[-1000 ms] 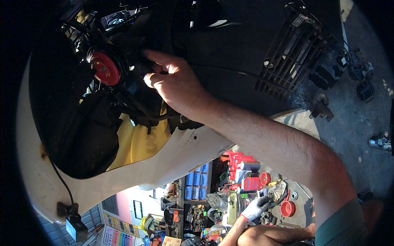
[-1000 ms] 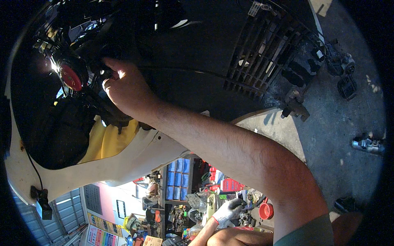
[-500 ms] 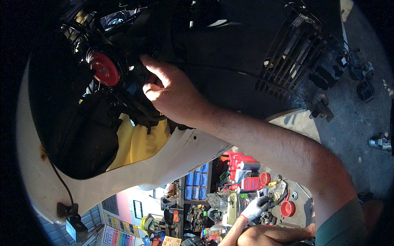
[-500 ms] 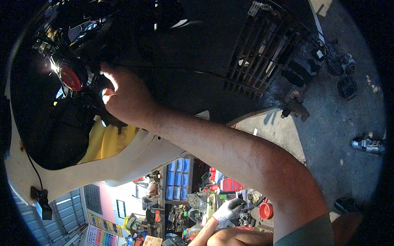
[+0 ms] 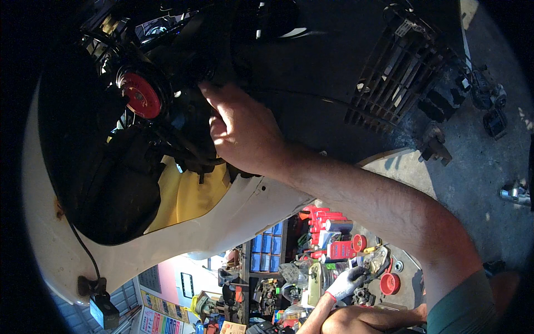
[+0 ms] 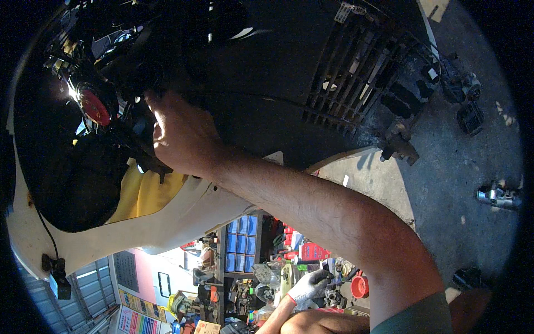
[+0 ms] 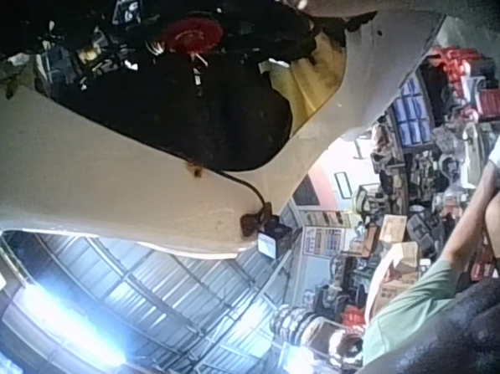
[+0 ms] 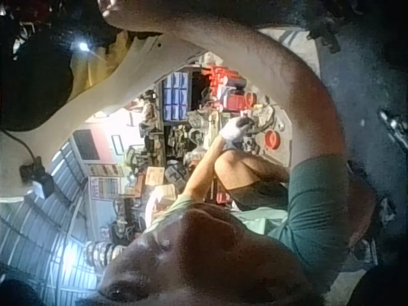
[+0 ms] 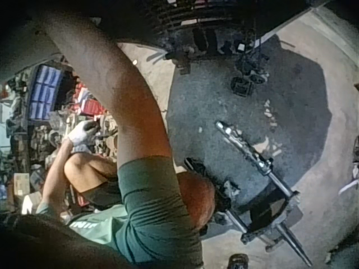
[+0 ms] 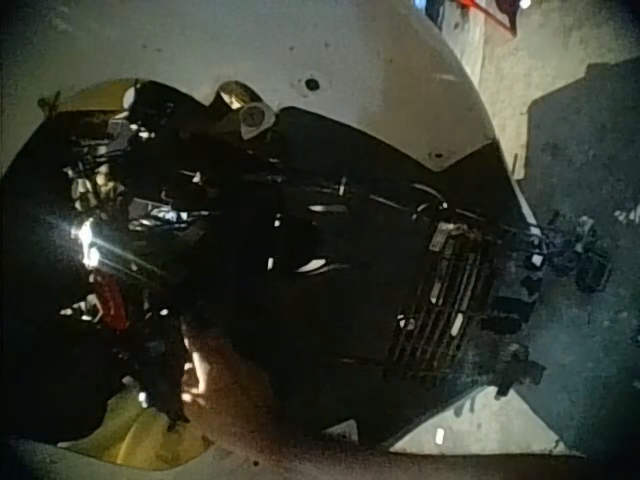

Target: The person is working on a motorcycle engine, using a wrench to tighten or loosen bolts. They repeatedly reach into the engine compartment, adjust components, and handle small parts on the floor.

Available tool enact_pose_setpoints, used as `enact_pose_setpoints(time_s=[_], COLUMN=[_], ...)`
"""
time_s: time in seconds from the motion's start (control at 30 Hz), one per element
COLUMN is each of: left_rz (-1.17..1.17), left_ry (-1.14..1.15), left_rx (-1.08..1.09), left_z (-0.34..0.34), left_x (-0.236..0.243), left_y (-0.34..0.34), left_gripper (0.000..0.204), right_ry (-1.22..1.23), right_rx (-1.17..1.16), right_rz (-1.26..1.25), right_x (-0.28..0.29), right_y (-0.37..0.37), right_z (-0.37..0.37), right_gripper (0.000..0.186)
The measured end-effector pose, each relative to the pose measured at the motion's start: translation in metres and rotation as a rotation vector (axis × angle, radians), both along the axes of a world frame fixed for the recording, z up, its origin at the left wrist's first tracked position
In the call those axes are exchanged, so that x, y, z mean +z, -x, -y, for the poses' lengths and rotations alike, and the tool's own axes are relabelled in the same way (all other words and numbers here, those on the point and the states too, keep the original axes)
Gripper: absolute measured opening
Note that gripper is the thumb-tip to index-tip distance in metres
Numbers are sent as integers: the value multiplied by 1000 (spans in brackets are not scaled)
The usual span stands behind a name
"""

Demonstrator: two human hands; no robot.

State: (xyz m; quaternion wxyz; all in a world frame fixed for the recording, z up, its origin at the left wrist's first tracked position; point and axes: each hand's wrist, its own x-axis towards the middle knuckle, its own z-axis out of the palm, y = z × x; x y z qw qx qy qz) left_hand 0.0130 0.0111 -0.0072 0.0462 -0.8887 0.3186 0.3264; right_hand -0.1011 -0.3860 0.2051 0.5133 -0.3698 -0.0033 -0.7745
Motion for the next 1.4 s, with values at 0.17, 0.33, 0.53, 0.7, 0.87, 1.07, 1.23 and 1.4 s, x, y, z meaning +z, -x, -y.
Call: enact_pose_setpoints(time_s=[0.17, 0.33, 0.53, 0.7, 0.87, 1.07, 1.23, 1.4], left_rz=[26, 29, 15, 21, 37, 25, 23, 29], left_ry=[-18, -30, 15, 13, -21, -34, -37, -28], left_rx=[-34, 2, -5, -25, -60, 4, 19, 4], left_z=[8, 13, 4, 4, 11, 16, 18, 15], left_x=[5, 8, 3, 2, 6, 10, 12, 10], left_y=[8, 12, 6, 5, 7, 15, 16, 14], left_gripper=[36, 36, 34, 34, 33, 32, 32, 32], right_ry=[42, 23, 44, 35, -7, -4, -6, -10], right_rx=[33, -29, 66, 130, 128, 185, 236, 199], right_rz=[56, 109, 17, 107, 152, 179, 181, 173], right_x=[3, 3, -1, -1, 4, 4, 4, 6], right_y=[11, 1, 7, 7, 3, 3, 4, 5], right_z=[1, -3, -6, -6, -2, -5, -2, -1], right_gripper=[67, 71, 66, 59, 56, 56, 56, 55])
